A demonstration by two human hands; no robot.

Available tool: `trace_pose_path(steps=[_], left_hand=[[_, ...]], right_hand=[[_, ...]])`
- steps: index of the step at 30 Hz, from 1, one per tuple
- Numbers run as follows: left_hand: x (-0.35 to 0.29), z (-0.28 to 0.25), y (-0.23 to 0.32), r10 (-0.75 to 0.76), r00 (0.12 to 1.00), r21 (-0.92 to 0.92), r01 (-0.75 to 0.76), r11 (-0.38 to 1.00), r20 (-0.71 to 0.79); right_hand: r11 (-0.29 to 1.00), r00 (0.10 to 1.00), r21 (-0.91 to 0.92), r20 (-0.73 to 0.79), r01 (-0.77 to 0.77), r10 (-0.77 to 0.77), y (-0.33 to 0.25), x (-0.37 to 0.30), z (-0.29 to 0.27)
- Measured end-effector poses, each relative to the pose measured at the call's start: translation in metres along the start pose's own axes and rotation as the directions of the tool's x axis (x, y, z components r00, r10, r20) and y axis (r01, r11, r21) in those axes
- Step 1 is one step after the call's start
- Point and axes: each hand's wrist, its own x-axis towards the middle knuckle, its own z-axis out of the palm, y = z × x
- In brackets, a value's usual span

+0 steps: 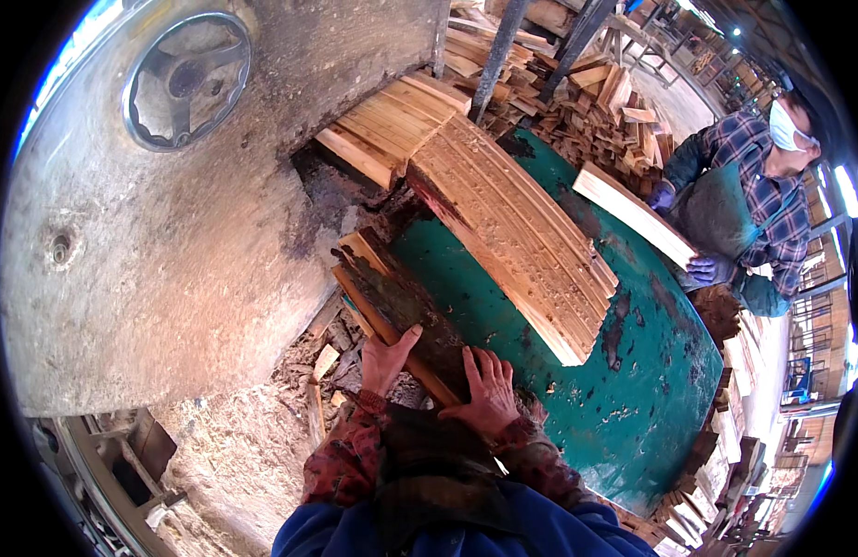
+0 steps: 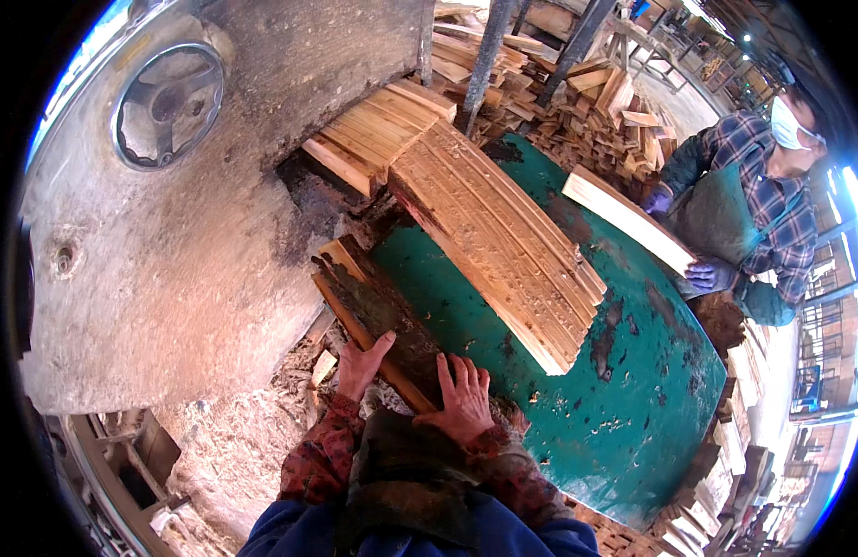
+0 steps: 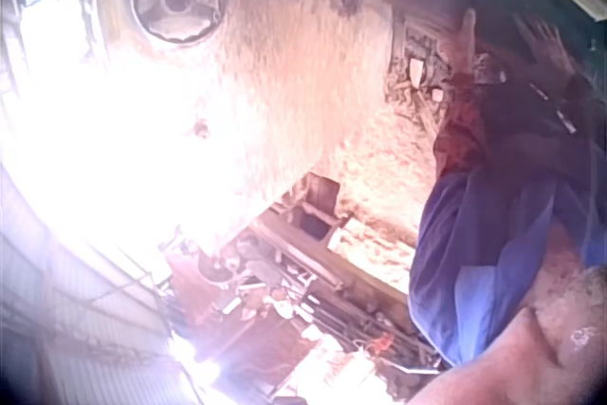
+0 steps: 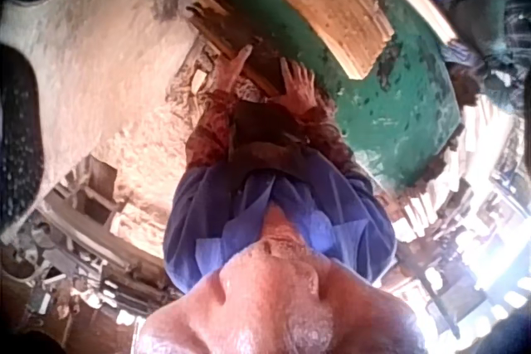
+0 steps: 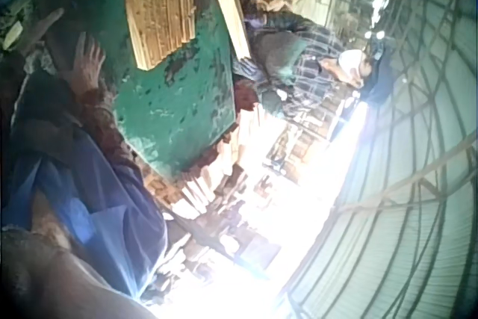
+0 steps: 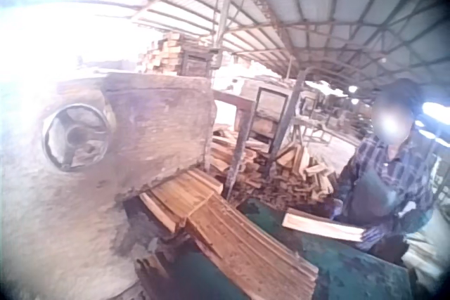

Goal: The person repeatedly picks up wooden planks from a green workbench and stacks them onto a metal rack. The person handles the planks one by one, aligning them on the rack before returning to the workbench to retrieve more.

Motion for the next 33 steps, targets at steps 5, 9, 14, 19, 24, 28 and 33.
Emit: trace_pose_path(steps=[5,9,14,19,24,28,33], left_hand=[[0.012,0.012,-0.031,0.036,0.997,-0.191,-0.024,0.981,0.061],[0.002,0.014,-0.023,0.093,0.995,-0.181,-0.084,0.98,0.043],[-0.001,0.016,-0.024,0.041,0.99,-0.233,-0.009,0.972,0.134],[-0.01,0.016,-0.009,0.019,0.995,-0.284,0.009,0.959,0.096],[-0.011,0.013,-0.001,-0.07,0.995,-0.159,0.081,0.984,0.073],[-0.016,0.013,0.005,-0.073,0.995,-0.158,0.084,0.984,0.073],[0.004,0.025,-0.04,0.008,1.0,-0.228,-0.001,0.974,0.028]], right_hand=[[0.999,1.0,0.048,0.027,-0.011,0.01,0.001,0.003,0.003],[0.998,1.0,0.07,0.031,-0.006,0.004,0.006,0.004,0.002],[0.997,0.999,0.079,0.032,-0.003,0.001,0.006,0.003,0.002],[0.995,0.999,0.103,0.037,-0.005,0.001,0.007,0.003,0.0],[0.996,1.0,0.087,0.001,0.014,-0.014,0.008,0.0,0.005],[0.994,1.0,0.11,-0.02,0.019,-0.016,0.01,-0.002,0.004],[0.996,1.0,0.089,-0.014,0.021,-0.02,0.007,-0.001,0.005]])
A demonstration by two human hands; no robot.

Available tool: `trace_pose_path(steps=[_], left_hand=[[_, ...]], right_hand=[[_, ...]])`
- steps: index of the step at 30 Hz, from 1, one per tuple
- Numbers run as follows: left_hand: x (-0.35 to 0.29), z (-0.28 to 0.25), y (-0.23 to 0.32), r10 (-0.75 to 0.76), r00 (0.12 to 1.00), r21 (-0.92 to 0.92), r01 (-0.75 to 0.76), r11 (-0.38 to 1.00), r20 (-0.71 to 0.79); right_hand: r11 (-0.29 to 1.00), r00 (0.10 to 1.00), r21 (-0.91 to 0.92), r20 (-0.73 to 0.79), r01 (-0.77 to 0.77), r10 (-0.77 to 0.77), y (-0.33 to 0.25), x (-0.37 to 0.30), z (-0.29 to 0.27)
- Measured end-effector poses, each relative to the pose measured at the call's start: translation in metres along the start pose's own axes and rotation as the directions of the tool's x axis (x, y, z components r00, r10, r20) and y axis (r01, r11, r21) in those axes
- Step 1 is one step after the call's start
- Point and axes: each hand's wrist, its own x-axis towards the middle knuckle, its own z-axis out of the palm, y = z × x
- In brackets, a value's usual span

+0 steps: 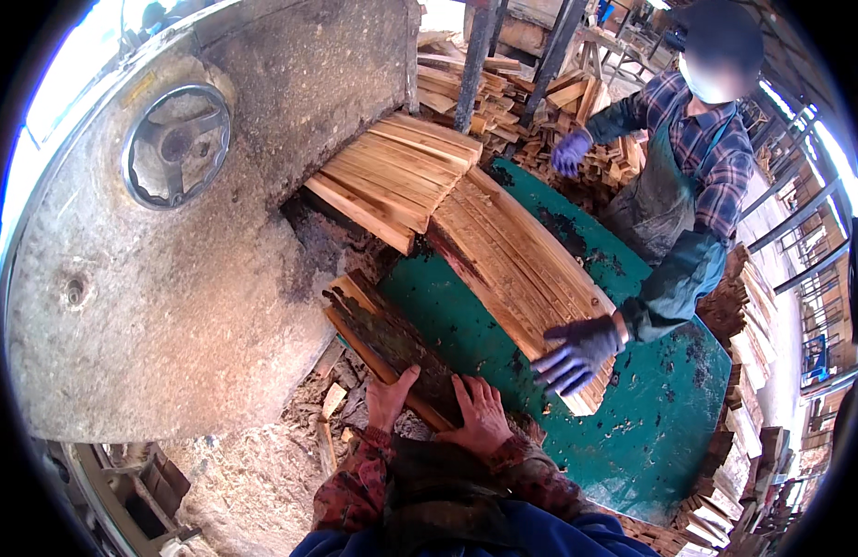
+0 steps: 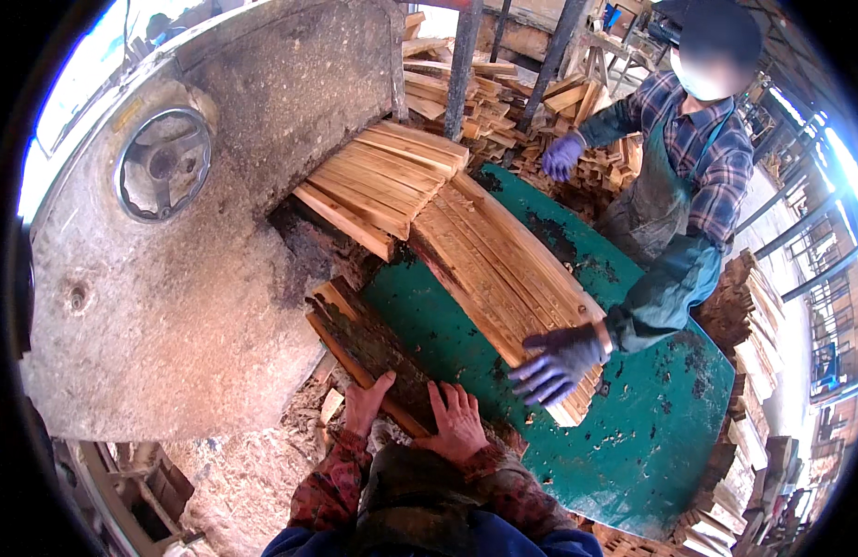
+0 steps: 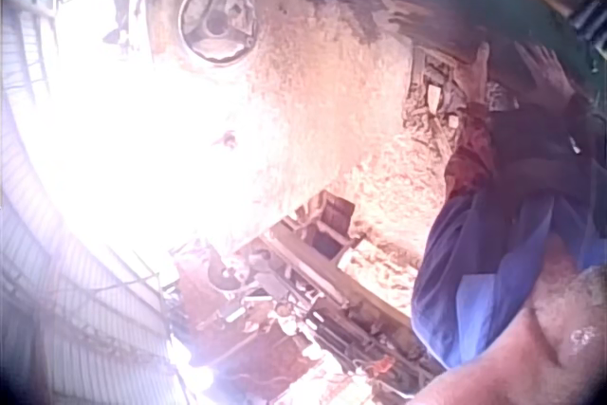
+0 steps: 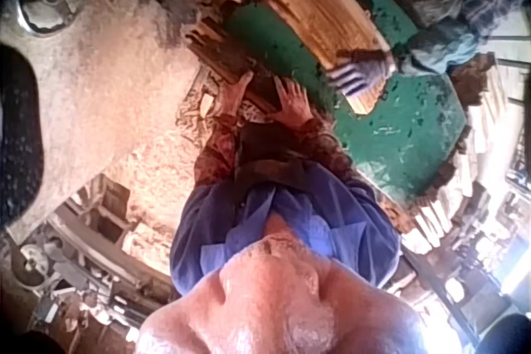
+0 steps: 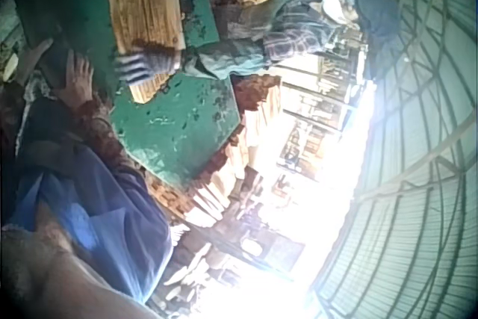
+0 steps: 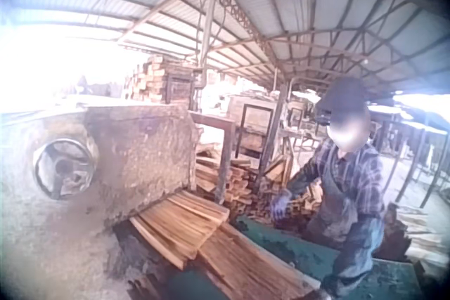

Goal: The person repeatedly picks up wooden planks from a green workbench and stacks them onto a metal rack. The person handles the planks one by one, aligning them on the rack before returning to the workbench to retrieve more.

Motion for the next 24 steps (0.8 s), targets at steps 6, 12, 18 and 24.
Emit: trace_pose_path(steps=[6,12,18,24], left_hand=[[-0.009,0.002,0.021,-0.054,0.998,0.037,0.053,0.998,0.015],[-0.018,0.001,0.034,0.007,0.999,0.073,-0.003,0.997,-0.043],[0.004,0.004,-0.012,0.046,0.997,0.081,-0.041,0.996,-0.067],[-0.005,0.004,0.005,0.031,0.999,-0.023,-0.031,0.999,-0.019]], right_hand=[[1.0,1.0,0.003,-0.003,-0.028,0.028,-0.001,-0.001,-0.004],[1.0,1.0,0.005,-0.002,-0.022,0.022,0.0,-0.002,-0.003],[0.993,0.998,0.107,-0.027,0.052,-0.049,0.001,-0.002,-0.015],[0.987,0.972,0.099,-0.209,0.13,-0.107,0.018,0.036,-0.041]])
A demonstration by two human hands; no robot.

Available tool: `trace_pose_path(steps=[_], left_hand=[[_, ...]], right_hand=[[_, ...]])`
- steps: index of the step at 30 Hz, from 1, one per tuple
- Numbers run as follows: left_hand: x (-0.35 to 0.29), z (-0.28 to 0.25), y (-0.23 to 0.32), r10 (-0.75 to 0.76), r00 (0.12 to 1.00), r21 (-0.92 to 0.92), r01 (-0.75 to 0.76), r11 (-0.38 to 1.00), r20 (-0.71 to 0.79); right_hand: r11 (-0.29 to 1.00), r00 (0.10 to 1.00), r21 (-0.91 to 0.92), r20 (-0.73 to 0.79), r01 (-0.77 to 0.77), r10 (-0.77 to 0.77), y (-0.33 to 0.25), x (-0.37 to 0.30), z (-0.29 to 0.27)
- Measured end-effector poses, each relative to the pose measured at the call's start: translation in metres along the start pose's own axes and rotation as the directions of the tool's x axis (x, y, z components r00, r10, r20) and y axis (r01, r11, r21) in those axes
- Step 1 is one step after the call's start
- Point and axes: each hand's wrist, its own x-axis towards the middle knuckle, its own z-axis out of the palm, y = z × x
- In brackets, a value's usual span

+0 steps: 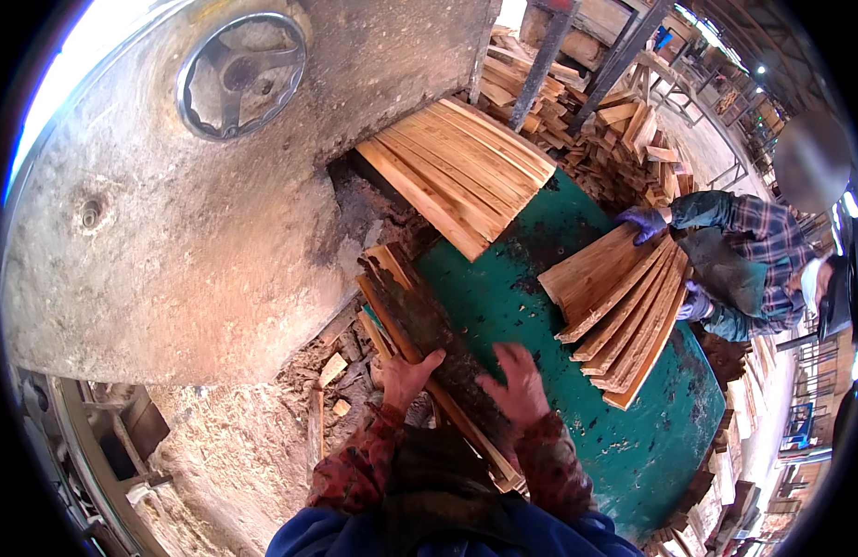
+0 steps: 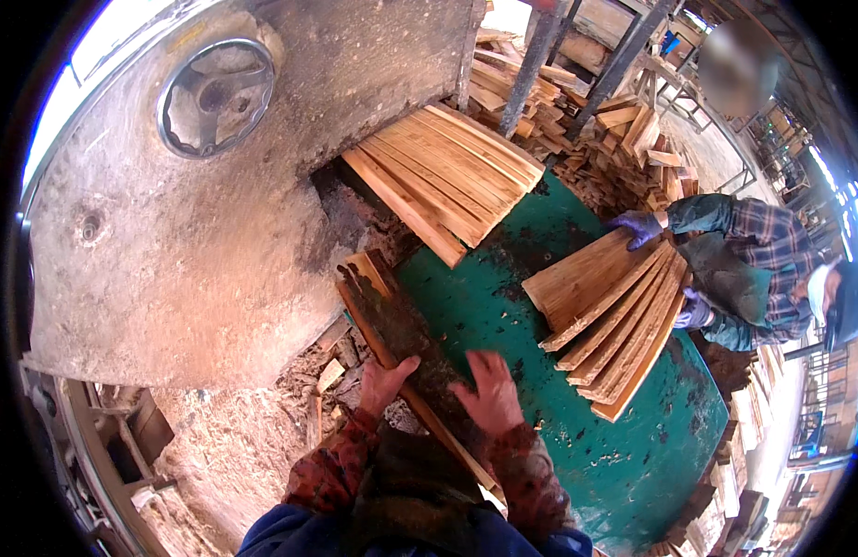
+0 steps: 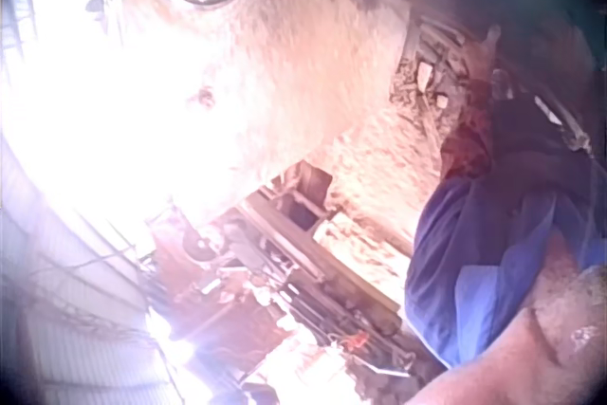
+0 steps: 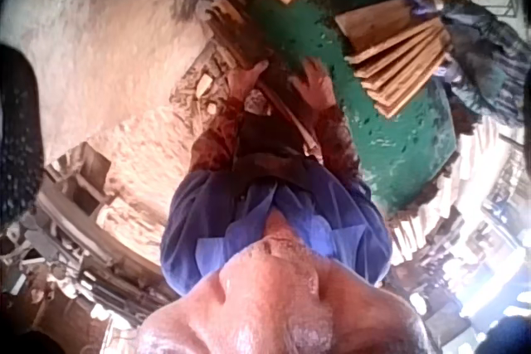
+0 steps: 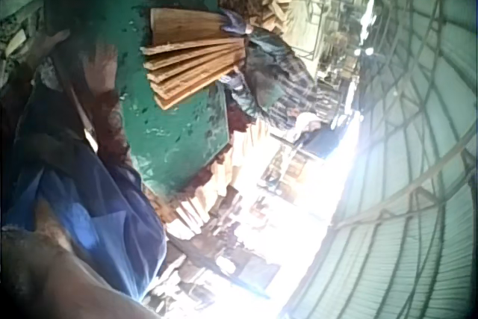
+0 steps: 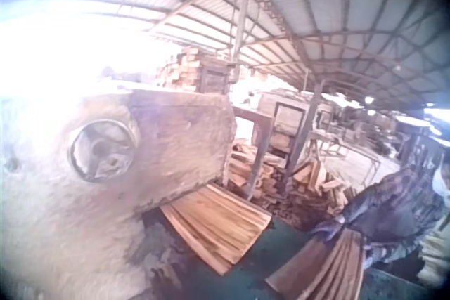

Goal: The person repeatedly picks up wooden planks from a green workbench and stacks them onto a metal rack. The person handles the planks one by one, aligning them on the rack before returning to the workbench to retrieve more.

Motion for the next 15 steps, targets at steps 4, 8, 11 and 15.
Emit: trace_pose_path(steps=[4,8,11,15], left_hand=[[-0.011,-0.006,0.027,-0.042,0.996,-0.129,0.052,0.99,0.082],[0.003,-0.003,-0.011,0.007,0.999,-0.033,-0.006,0.999,0.038],[0.005,-0.001,-0.008,-0.055,0.998,0.073,0.052,0.996,0.033],[-0.002,0.0,0.006,0.074,0.994,-0.22,-0.055,0.974,0.077]], right_hand=[[0.998,0.993,-0.057,-0.114,-0.027,0.021,0.012,0.053,-0.002],[0.994,0.978,-0.095,-0.196,0.06,-0.077,0.017,0.111,0.005],[0.979,0.981,-0.197,-0.173,0.055,-0.09,0.02,0.15,0.013],[0.956,0.99,-0.29,-0.112,0.049,-0.085,0.028,0.196,0.036]])
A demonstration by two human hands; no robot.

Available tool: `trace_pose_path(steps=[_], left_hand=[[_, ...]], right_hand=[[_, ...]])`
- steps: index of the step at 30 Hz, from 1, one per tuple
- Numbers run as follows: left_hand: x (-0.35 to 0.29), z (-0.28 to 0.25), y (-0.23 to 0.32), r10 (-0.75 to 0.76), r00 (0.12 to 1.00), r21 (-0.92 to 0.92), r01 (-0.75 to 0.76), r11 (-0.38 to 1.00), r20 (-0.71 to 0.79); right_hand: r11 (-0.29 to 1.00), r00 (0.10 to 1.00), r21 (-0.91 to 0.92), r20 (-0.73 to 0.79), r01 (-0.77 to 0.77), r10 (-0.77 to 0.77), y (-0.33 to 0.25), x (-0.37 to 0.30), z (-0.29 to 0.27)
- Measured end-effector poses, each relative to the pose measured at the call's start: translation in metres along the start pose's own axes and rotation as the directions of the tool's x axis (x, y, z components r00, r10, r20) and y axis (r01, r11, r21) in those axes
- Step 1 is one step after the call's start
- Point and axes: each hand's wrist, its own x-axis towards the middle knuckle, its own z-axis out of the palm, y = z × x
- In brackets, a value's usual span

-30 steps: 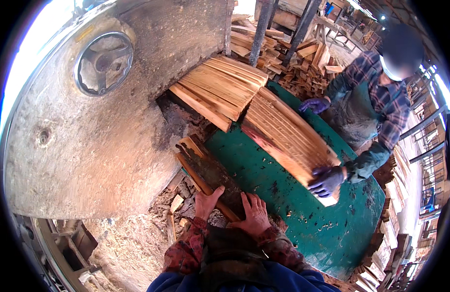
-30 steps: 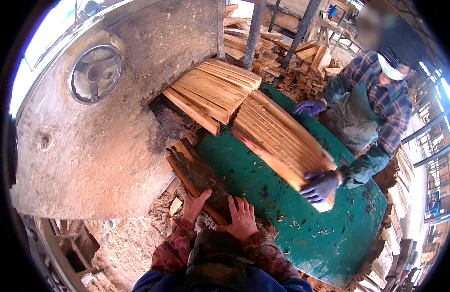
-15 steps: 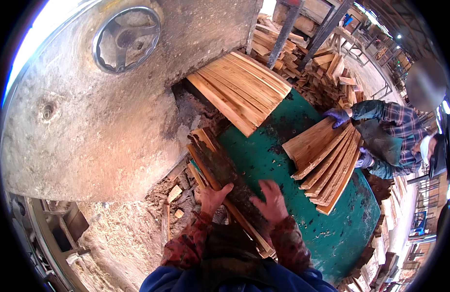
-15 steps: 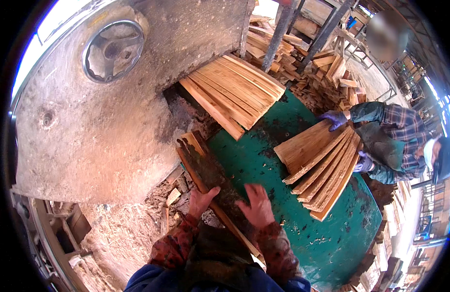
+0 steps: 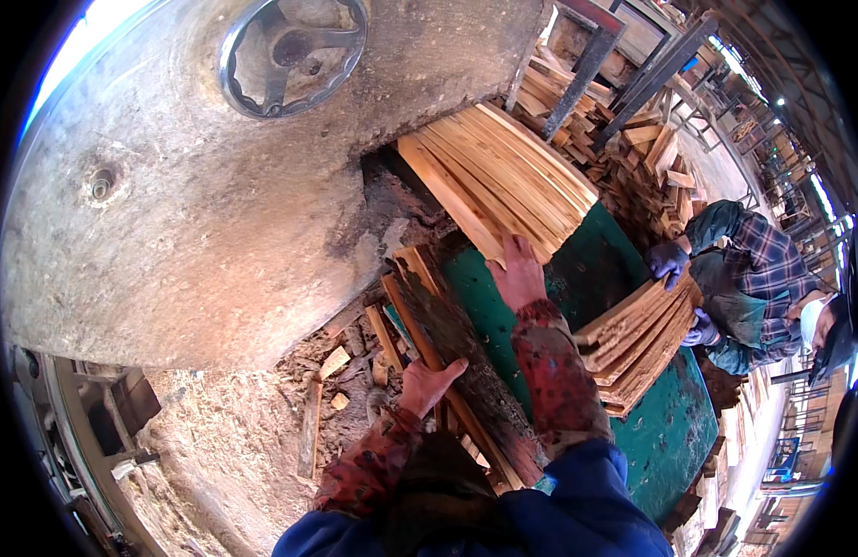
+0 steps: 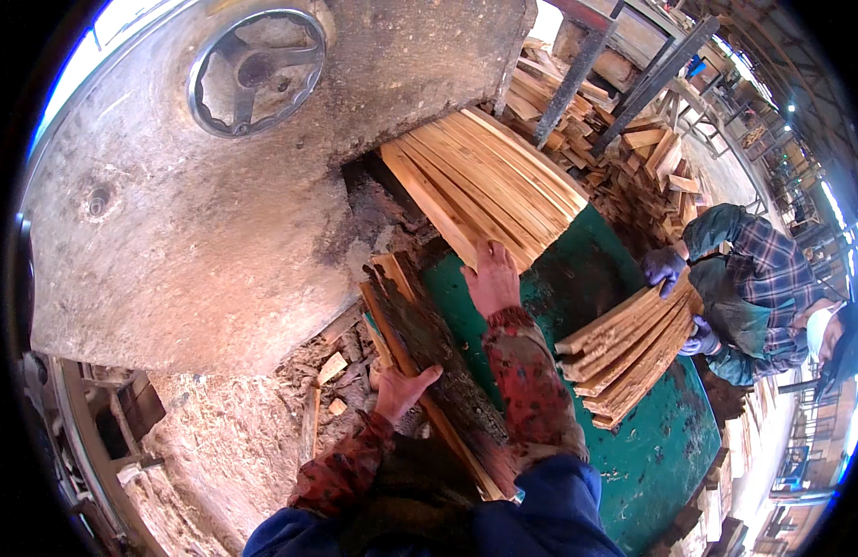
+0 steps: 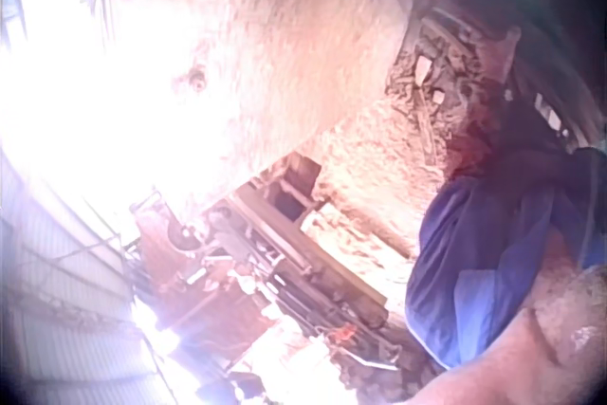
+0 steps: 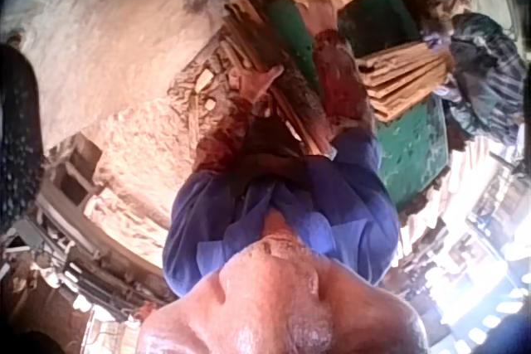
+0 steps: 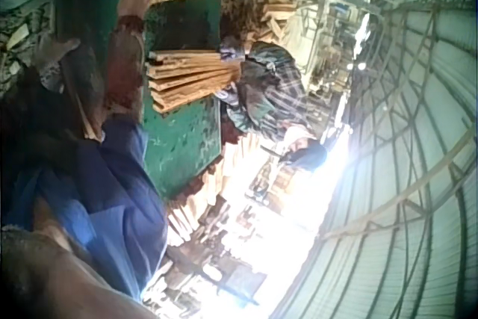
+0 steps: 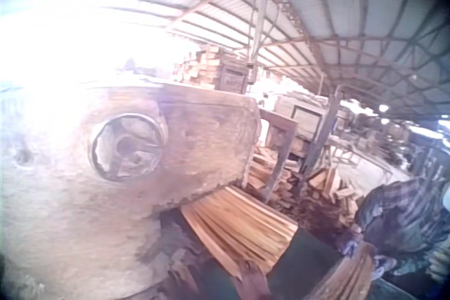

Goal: The person repeatedly picks up wooden planks from a green workbench and stacks them onto a metal rack. The person handles the planks one by one, aligning them on the rack before returning to the workbench to retrieve more.

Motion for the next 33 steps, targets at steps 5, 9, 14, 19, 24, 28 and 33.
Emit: trace_pose_path(steps=[5,9,14,19,24,28,33], left_hand=[[0.014,-0.003,-0.045,-0.165,0.985,-0.01,0.166,0.986,0.043],[0.017,0.004,-0.064,0.04,0.998,-0.256,-0.049,0.965,-0.04],[-0.001,-0.01,0.014,-0.175,0.983,0.187,0.161,0.969,0.063],[-0.001,-0.008,-0.004,-0.063,0.998,0.011,0.063,0.998,0.01],[-0.002,-0.009,-0.001,-0.067,0.997,0.092,0.07,0.993,-0.033],[-0.001,-0.012,0.011,-0.179,0.984,0.166,0.177,0.97,-0.001],[0.001,-0.008,-0.004,-0.132,0.989,0.173,0.141,0.975,-0.066]], right_hand=[[0.979,0.962,-0.064,0.183,-0.194,0.202,-0.004,0.04,0.031],[0.974,0.954,-0.093,0.202,-0.205,0.22,0.014,0.032,0.051],[0.989,0.978,0.014,0.145,-0.15,0.147,0.035,-0.023,0.028],[0.99,0.965,-0.018,0.225,-0.136,0.137,0.045,-0.092,-0.009],[0.965,0.898,-0.097,0.353,-0.244,0.262,0.058,-0.16,-0.049],[0.95,0.852,-0.115,0.422,-0.291,0.312,0.061,-0.167,-0.062],[0.979,0.927,0.006,0.321,-0.206,0.193,0.049,-0.121,-0.029]])
